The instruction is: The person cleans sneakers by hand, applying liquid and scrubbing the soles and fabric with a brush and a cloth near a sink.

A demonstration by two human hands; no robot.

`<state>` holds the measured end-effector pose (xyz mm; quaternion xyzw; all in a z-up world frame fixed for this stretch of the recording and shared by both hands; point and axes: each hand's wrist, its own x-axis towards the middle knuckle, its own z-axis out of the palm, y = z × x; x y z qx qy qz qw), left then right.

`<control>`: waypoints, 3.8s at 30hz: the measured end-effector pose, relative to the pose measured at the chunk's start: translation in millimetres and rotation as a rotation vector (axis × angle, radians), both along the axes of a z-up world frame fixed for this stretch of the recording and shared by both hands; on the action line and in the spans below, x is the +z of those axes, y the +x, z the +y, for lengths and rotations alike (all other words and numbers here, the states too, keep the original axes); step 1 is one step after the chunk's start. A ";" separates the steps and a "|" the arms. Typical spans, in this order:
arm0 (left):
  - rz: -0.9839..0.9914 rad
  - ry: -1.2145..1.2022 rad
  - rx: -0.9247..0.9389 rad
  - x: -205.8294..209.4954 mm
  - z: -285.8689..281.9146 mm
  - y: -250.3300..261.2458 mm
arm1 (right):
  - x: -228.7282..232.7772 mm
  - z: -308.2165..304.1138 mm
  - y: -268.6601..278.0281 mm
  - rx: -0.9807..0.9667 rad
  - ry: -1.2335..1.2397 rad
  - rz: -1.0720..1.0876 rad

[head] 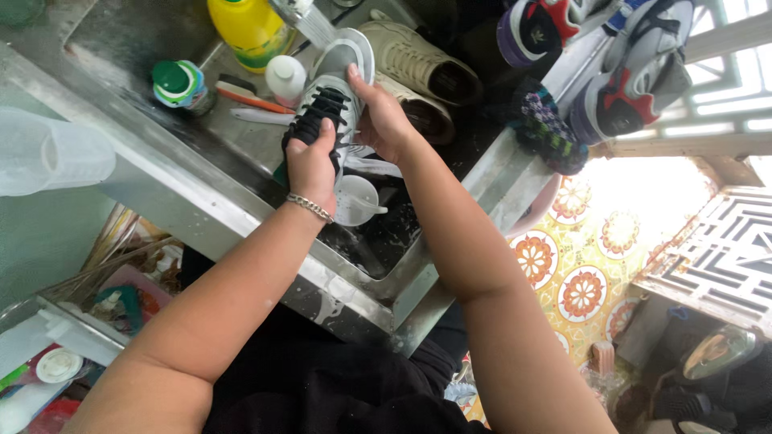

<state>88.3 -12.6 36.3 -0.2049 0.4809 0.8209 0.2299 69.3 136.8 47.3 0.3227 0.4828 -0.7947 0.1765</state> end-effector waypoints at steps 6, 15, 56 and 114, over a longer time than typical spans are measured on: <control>-0.157 0.074 0.044 9.8 -6.4 1.0 | -4.6 -8.2 -4.7 -0.048 0.014 -0.003; -0.276 0.083 0.088 24.8 1.7 7.6 | -28.5 -16.1 -5.1 -0.119 -0.129 0.058; -0.321 0.270 0.095 -52.3 27.3 -57.6 | -47.7 9.9 -31.6 -0.262 0.117 0.206; 0.032 -0.158 -0.307 -87.1 79.4 -105.7 | -30.3 41.9 -37.6 -0.451 0.445 0.049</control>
